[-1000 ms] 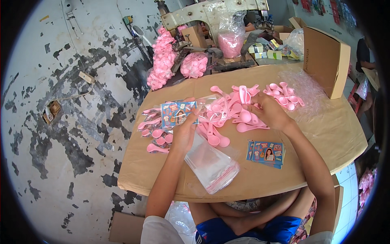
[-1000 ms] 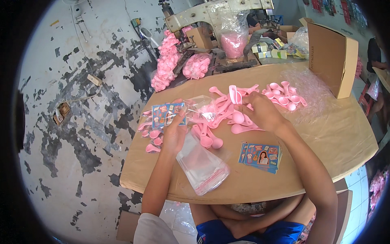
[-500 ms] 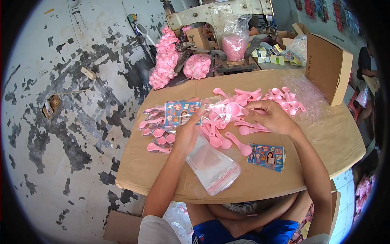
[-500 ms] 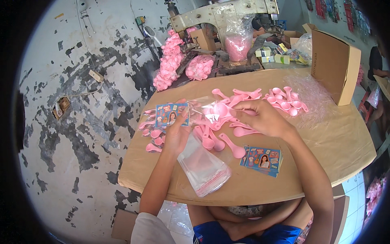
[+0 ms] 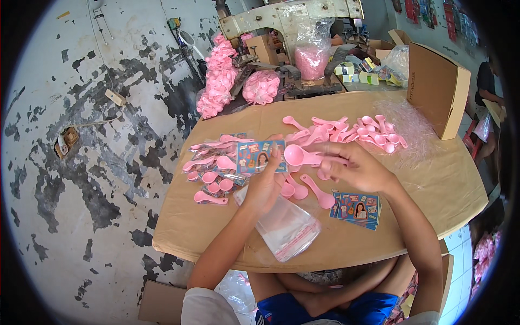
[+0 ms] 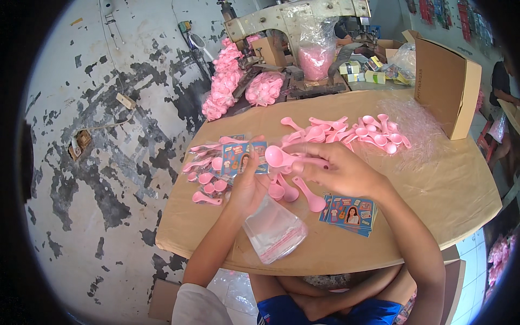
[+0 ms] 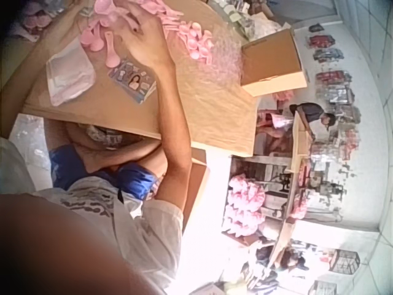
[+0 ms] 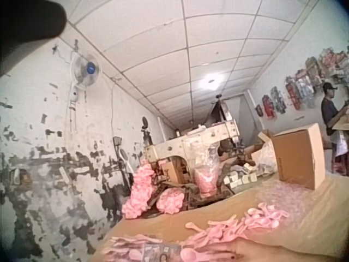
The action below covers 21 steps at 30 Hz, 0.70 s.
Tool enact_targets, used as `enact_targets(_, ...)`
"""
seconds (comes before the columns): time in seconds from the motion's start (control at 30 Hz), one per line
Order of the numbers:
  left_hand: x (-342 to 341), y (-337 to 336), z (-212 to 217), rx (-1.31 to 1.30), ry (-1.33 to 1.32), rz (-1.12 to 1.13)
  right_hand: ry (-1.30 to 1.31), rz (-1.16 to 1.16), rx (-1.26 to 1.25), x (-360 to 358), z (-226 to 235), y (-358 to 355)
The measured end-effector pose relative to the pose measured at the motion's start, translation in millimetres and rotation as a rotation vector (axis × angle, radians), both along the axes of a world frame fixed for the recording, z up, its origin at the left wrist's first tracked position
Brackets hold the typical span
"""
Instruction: The person places a small sticker onto a pink plastic spoon and then slides the spoon and an additional sticker into a clear plastic bag.
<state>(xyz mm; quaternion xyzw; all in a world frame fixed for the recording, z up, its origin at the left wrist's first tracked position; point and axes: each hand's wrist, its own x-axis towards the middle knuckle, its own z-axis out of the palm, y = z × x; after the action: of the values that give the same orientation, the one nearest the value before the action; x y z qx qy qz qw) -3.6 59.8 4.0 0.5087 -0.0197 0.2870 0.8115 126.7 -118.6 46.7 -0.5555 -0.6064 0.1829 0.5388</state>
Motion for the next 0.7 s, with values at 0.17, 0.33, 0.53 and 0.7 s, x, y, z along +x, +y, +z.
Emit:
enact_targets(0.17,2,-14,4,-0.043,0.134,-0.126,-0.072,-0.354,0.056,2,-1,2)
enact_targets(0.33,9,11,-8,-0.004,0.245,0.026,-0.346,-0.617,0.228,23,17,-13)
enact_targets(0.53,13,-2,3,0.531,0.203,0.205,-0.317,-0.739,0.228,31,34,-29)
enact_targets(0.7,27,-63,16,1.166,0.175,-0.030,-0.249,-0.630,0.142,21,16,-20)
